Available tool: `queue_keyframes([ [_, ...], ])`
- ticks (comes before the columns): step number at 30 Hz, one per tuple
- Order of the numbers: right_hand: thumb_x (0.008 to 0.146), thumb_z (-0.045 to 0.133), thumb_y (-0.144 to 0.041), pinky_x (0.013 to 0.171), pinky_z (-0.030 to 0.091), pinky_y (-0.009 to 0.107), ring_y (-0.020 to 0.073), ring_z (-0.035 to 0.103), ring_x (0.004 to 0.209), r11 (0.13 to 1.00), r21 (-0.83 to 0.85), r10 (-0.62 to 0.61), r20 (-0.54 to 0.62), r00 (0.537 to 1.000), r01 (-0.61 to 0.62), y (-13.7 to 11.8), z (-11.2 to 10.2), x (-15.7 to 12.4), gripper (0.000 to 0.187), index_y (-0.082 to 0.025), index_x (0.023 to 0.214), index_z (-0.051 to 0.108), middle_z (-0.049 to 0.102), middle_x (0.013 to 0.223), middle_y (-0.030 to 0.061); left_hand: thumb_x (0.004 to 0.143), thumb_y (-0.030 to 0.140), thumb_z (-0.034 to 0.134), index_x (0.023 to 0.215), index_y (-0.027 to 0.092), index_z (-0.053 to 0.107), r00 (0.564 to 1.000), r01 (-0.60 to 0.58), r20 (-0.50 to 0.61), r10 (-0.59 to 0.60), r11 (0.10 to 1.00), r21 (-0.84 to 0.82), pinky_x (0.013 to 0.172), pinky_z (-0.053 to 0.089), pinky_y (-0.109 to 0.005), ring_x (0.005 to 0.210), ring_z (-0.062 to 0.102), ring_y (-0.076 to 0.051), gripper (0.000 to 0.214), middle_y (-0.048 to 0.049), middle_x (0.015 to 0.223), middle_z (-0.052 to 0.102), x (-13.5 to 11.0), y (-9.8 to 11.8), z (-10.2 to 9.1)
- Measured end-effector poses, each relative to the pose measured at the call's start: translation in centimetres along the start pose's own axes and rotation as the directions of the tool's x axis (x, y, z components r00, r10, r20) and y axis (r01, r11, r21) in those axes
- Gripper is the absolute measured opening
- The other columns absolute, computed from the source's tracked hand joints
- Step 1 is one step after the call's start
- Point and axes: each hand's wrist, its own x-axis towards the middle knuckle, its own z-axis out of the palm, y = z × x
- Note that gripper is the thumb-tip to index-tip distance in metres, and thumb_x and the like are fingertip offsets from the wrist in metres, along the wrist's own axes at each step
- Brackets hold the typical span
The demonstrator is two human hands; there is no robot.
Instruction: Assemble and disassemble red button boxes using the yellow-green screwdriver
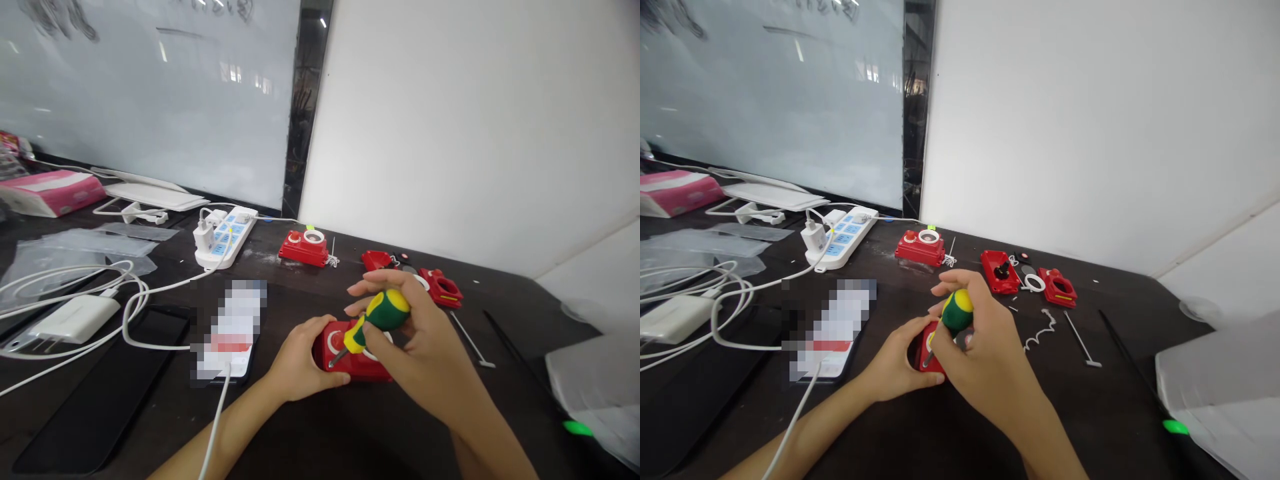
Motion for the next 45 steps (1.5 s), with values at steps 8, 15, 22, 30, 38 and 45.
queue_keyframes([
  [8,0.066,0.046,-0.002,0.058,0.055,0.026,0.0176,0.063,0.087,0.996,0.006,0.094,0.009,0.996,-0.094,-0.3,-0.1,0.1,0.039,-0.025,0.097,0.045,0.06,0.104,0.0039,0.049,0.037,0.08,0.119,0.022,0.048,1.0,0.008,0.005,-0.008,1.0,0.002,0.095,0.038,-0.046,0.109,0.051,-0.029,0.079,-0.0087,0.121,0.055,0.0,0.1,0.0],
  [15,0.066,0.051,-0.004,0.065,0.052,0.026,0.0156,0.063,0.085,0.998,-0.051,-0.049,-0.002,0.999,0.049,-0.3,0.3,0.2,0.033,-0.024,0.092,0.044,0.061,0.096,0.0016,0.049,0.037,0.08,0.12,0.024,0.048,1.0,-0.007,-0.005,0.007,1.0,-0.017,0.095,0.039,-0.046,0.109,0.051,-0.03,0.079,-0.008,0.121,0.055,0.0,-0.3,0.1],
  [22,0.078,0.057,-0.03,0.059,0.048,0.026,0.0157,0.061,0.071,0.87,-0.477,-0.231,-0.172,0.958,0.124,-0.4,0.8,0.2,0.019,-0.023,0.095,0.054,0.061,0.085,0.0018,0.051,0.035,0.08,0.12,0.023,0.049,1.0,0.017,0.013,-0.017,1.0,-0.005,0.097,0.036,-0.049,0.113,0.048,-0.032,0.077,-0.0088,0.123,0.054,0.0,-0.1,0.1],
  [30,0.076,0.053,-0.017,0.055,0.046,0.021,0.0115,0.057,0.063,0.855,-0.484,-0.259,-0.087,0.962,0.186,-0.5,-0.1,-0.2,0.037,-0.023,0.111,0.045,0.059,0.084,-0.0004,0.052,0.035,0.079,0.117,0.022,0.05,1.0,-0.009,0.015,0.009,1.0,0.014,0.096,0.038,-0.046,0.11,0.051,-0.03,0.073,-0.0085,0.121,0.055,0.2,0.1,0.0],
  [38,0.076,0.054,-0.018,0.059,0.046,0.025,0.0132,0.057,0.069,0.843,-0.458,-0.314,0.006,0.949,0.281,-0.5,0.1,0.1,0.025,-0.023,0.1,0.048,0.058,0.086,0.0009,0.052,0.035,0.079,0.121,0.023,0.047,0.999,-0.04,-0.009,0.04,0.999,-0.009,0.095,0.038,-0.045,0.109,0.051,-0.031,0.078,-0.0081,0.121,0.055,0.1,-0.2,0.2],
  [45,0.074,0.06,-0.02,0.07,0.054,0.028,0.0151,0.063,0.083,0.985,-0.146,-0.113,-0.128,0.985,0.094,0.5,0.6,0.2,0.048,-0.03,0.116,0.039,0.056,0.113,0.0021,0.051,0.037,0.079,0.12,0.019,0.048,1.0,-0.005,0.003,0.004,1.0,0.016,0.096,0.038,-0.046,0.111,0.05,-0.03,0.077,-0.0104,0.122,0.054,0.1,-0.1,0.1],
])
